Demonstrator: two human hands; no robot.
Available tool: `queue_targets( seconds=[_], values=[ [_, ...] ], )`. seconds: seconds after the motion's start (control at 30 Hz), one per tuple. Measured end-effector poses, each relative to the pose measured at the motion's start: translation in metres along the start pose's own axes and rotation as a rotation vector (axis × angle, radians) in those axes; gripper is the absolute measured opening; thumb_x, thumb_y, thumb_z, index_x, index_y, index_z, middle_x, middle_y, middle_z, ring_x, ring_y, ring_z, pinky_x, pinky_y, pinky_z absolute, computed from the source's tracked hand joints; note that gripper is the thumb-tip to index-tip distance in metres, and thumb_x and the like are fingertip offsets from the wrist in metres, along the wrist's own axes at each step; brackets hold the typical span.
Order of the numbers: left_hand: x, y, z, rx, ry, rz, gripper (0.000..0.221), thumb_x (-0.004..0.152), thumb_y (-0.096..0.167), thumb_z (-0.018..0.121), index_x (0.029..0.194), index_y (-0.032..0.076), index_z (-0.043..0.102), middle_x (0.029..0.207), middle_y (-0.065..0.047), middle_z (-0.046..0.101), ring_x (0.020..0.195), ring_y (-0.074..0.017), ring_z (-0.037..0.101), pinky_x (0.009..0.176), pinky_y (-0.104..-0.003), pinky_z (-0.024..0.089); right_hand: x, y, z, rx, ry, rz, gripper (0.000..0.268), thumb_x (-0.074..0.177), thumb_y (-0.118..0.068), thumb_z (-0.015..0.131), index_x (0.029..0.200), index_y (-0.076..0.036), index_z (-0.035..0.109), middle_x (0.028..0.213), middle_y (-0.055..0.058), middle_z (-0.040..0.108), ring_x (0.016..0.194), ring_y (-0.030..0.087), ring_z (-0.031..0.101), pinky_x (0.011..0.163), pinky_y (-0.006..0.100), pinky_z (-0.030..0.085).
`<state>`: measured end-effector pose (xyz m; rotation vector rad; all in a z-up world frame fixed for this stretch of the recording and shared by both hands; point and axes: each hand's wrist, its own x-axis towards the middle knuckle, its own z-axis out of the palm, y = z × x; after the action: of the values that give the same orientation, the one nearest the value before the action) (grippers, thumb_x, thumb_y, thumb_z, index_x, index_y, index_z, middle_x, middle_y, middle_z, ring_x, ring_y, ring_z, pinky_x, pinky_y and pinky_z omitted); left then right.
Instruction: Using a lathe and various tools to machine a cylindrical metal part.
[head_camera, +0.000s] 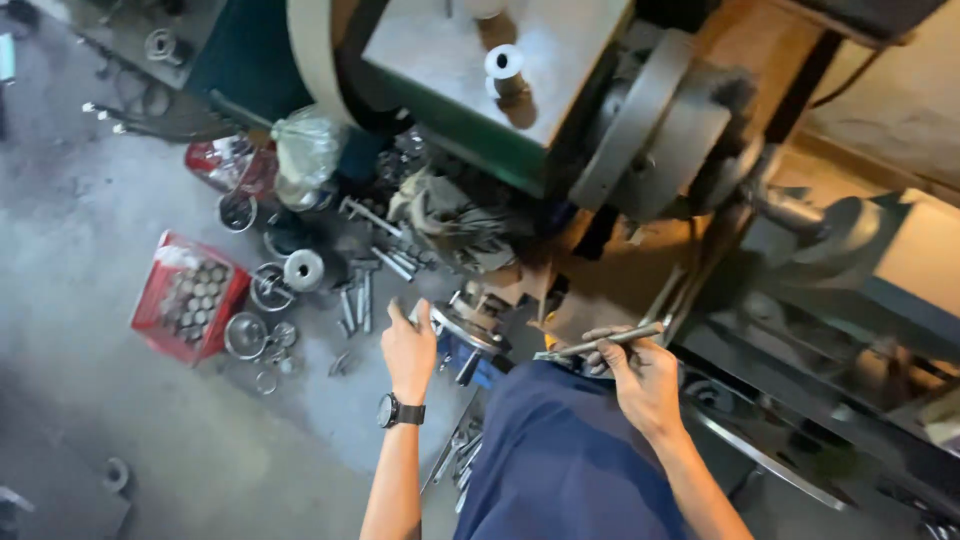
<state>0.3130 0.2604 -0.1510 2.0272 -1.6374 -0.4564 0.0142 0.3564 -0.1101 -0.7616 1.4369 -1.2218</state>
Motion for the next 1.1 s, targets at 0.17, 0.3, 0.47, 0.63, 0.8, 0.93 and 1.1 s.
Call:
queue_targets(
  seconds=[0.17, 0.3, 0.47, 0.63, 0.8, 0.93, 1.1],
  values=[
    [-0.017, -0.06, 0.058, -0.204, -0.363, -0.559, 0.058, 0.098, 0.045, 0.056, 0.124, -0.007, 0.057, 0.079, -0.028, 0.075, 0.07, -0.0354, 0.076, 0.064, -0.045, 0.059, 0.003, -0.013, 0.025, -0.078, -0.117, -0.06, 0.018, 0.1, 0.0, 0.06, 0.111, 0.006, 0.072, 0.098, 0.01, 0.075, 0.082, 0.013, 0.07, 0.076, 0.028, 0.058],
    [-0.035, -0.08, 0.113, -0.248, -0.159, -0.252, 0.066, 0.102, 0.045, 0.065, 0.133, -0.01, 0.045, 0.09, -0.032, 0.073, 0.074, -0.0397, 0.074, 0.066, -0.044, 0.057, 0.004, -0.02, 0.032, -0.141, -0.149, -0.065, 0.019, 0.099, -0.001, 0.059, 0.112, 0.004, 0.072, 0.097, 0.009, 0.075, 0.084, 0.014, 0.071, 0.078, 0.028, 0.059],
    [-0.017, -0.036, 0.087, -0.515, -0.243, -0.432, 0.062, 0.089, 0.023, 0.056, 0.133, -0.008, 0.026, 0.084, -0.033, 0.07, 0.053, -0.0396, 0.072, 0.041, -0.044, 0.058, 0.007, -0.023, 0.027, -0.161, -0.126, -0.089, 0.018, 0.099, -0.001, 0.06, 0.11, 0.004, 0.073, 0.1, 0.009, 0.075, 0.084, 0.015, 0.071, 0.077, 0.028, 0.059],
    [0.004, -0.069, 0.086, -0.409, -0.443, -0.637, 0.052, 0.096, 0.024, 0.058, 0.125, -0.015, 0.038, 0.087, -0.031, 0.069, 0.06, -0.0456, 0.073, 0.05, -0.051, 0.061, 0.009, -0.016, 0.02, -0.073, -0.109, -0.04, 0.018, 0.1, -0.001, 0.059, 0.11, 0.006, 0.072, 0.096, 0.01, 0.075, 0.084, 0.015, 0.071, 0.077, 0.028, 0.059],
    [0.023, 0.021, 0.021, 0.299, -0.344, -0.09, 0.074, 0.098, 0.055, 0.059, 0.136, -0.009, 0.05, 0.096, -0.029, 0.072, 0.088, -0.0451, 0.07, 0.077, -0.051, 0.056, 0.0, -0.024, 0.013, -0.007, -0.03, -0.085, 0.018, 0.099, -0.002, 0.059, 0.11, 0.006, 0.071, 0.096, 0.009, 0.074, 0.082, 0.015, 0.07, 0.075, 0.028, 0.059],
    [0.014, 0.186, -0.037, -0.249, -0.164, 0.516, 0.043, 0.099, 0.029, 0.065, 0.132, 0.002, 0.061, 0.122, -0.021, 0.071, 0.111, -0.0399, 0.069, 0.094, -0.046, 0.055, -0.001, -0.025, -0.013, 0.074, 0.102, -0.141, 0.018, 0.102, -0.009, 0.059, 0.11, 0.003, 0.07, 0.092, 0.008, 0.071, 0.078, 0.013, 0.066, 0.07, 0.026, 0.056],
    [0.114, 0.345, 0.015, -0.387, -0.053, 0.953, 0.029, 0.103, 0.02, 0.062, 0.125, 0.002, 0.063, 0.128, -0.024, 0.065, 0.121, -0.0451, 0.062, 0.104, -0.05, 0.051, -0.006, -0.059, -0.036, 0.163, 0.236, -0.252, 0.019, 0.104, -0.016, 0.058, 0.106, 0.0, 0.068, 0.094, 0.007, 0.071, 0.073, 0.01, 0.062, 0.062, 0.024, 0.052]
  ],
)
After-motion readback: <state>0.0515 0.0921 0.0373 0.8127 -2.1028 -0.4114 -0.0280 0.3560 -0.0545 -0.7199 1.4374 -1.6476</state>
